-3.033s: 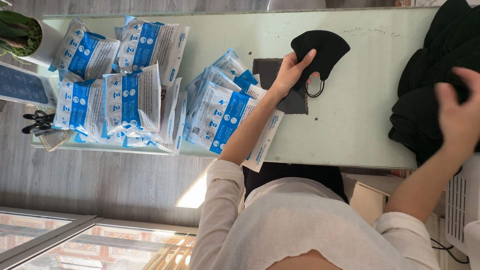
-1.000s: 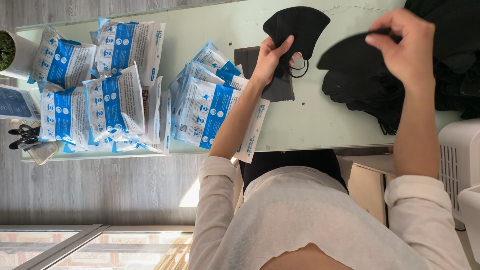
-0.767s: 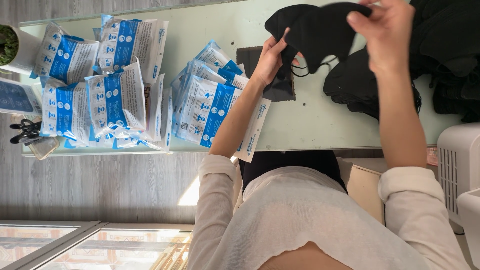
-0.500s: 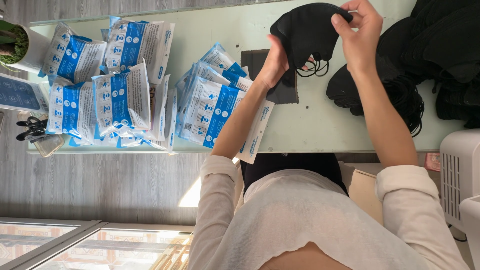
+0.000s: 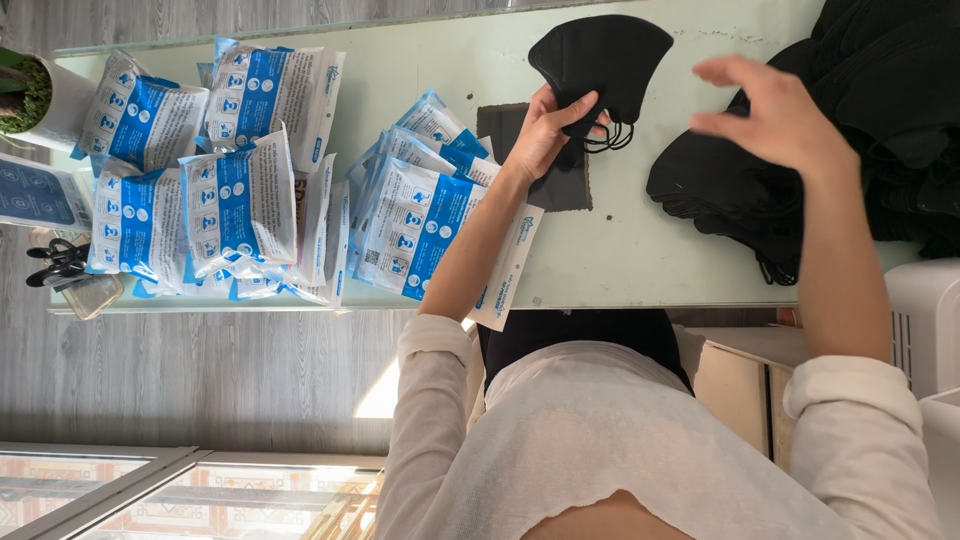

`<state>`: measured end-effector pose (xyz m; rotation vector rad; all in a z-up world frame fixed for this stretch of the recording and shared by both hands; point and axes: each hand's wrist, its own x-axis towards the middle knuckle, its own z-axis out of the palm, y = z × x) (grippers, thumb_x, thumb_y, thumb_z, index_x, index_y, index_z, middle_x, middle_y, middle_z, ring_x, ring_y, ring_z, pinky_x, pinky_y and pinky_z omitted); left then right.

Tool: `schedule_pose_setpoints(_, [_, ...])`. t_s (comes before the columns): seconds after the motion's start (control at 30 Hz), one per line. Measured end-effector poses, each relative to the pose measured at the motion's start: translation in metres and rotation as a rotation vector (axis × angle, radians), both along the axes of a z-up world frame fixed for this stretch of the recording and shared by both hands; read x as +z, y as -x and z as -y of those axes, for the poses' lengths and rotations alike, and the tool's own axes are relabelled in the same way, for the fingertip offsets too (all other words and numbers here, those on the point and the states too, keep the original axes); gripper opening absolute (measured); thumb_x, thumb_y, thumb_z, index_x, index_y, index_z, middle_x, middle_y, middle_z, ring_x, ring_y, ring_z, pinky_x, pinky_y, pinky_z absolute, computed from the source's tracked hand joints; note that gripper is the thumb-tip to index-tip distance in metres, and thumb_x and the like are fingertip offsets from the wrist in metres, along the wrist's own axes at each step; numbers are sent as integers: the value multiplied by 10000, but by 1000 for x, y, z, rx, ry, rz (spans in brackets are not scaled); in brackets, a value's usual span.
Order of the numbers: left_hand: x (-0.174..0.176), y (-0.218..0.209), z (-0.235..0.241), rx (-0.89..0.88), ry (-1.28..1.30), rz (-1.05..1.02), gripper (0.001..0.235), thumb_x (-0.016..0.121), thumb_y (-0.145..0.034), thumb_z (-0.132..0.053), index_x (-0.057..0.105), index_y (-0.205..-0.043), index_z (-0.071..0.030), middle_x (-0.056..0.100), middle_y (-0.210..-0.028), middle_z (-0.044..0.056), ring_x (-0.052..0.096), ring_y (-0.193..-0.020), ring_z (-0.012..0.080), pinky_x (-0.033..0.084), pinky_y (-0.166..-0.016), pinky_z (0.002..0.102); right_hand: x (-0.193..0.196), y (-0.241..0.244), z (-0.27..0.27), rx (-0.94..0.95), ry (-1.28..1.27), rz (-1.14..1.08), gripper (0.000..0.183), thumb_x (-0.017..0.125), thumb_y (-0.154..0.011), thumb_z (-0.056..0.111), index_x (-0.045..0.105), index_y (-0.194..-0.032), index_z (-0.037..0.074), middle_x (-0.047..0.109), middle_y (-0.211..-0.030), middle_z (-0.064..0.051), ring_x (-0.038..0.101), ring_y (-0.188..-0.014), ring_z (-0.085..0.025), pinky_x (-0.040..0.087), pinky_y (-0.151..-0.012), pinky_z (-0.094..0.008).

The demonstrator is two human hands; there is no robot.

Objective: The person opens a sealed plastic package, removes a black face mask, and places it on a table. They then pick up additional black face masks from a pile, fold them, and stack them neatly on the table.

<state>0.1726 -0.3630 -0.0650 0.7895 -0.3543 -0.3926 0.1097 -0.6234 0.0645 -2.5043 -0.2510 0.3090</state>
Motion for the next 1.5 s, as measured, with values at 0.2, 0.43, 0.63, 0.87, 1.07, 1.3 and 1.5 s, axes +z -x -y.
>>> schedule_pose_setpoints(0.2, [5, -1, -1, 126, 26, -109, 160, 799, -875, -135, 665, -884, -49, 559, -701, 14, 388, -435, 132, 572, -682, 349, -15, 10, 24, -59, 202, -244, 711, 730, -875, 206, 473, -1538, 183, 448, -1554, -127, 487, -1315, -349, 395, -1059, -506])
schedule_pose_setpoints(0.43, [-2, -3, -3, 88, 15, -158, 134, 728, -925, -131, 640, -861, -53, 658, -632, 135, 569, -508, 201, 463, -486, 293, -40, 7, 34, -30, 249, -239, 650, 718, -899, 188, 491, -1505, 129, 396, -1592, -111, 384, -1428, -331, 377, -1099, -530])
schedule_pose_setpoints(0.63, [2, -3, -4, 62, 38, -167, 106, 755, -910, -122, 681, -889, -50, 677, -668, 150, 661, -600, 237, 495, -505, 295, -53, 5, 39, 50, 390, -154, 674, 706, -922, 238, 455, -1542, 153, 406, -1571, -122, 379, -1398, -403, 412, -1062, -596])
schedule_pose_setpoints(0.87, [6, -4, -4, 60, 28, -254, 373, 747, -895, -326, 675, -957, 34, 672, -721, 203, 693, -596, 314, 577, -510, 334, -68, 9, 43, 62, 401, 1, 659, 765, -892, 191, 499, -1485, 82, 432, -1469, -197, 470, -1276, -415, 466, -978, -590])
schedule_pose_setpoints(1.07, [6, -5, -5, 53, 21, -262, 378, 720, -904, -337, 672, -936, 37, 688, -649, 240, 688, -591, 322, 581, -528, 334, -82, 18, 46, 118, 349, 239, 595, 788, -888, 136, 522, -1403, 4, 469, -1425, -244, 547, -1187, -453, 438, -982, -604])
schedule_pose_setpoints(1.3, [5, -5, -5, 65, 11, -261, 411, 711, -912, -341, 676, -974, 64, 695, -657, 249, 689, -598, 321, 585, -539, 330, -94, 25, 51, 141, 472, 530, 397, 826, -940, 73, 591, -1260, 61, 717, -1048, -69, 697, -988, -287, 406, -1072, -417])
schedule_pose_setpoints(1.5, [19, 1, -5, 35, -56, -221, 572, 631, -920, -488, 687, -956, 79, 720, -680, 250, 685, -613, 287, 573, -587, 315, -41, 26, 27, 61, -154, 516, 53, 761, -1161, -82, 731, -1198, -105, 711, -1079, -173, 628, -898, -258, 451, -752, -335])
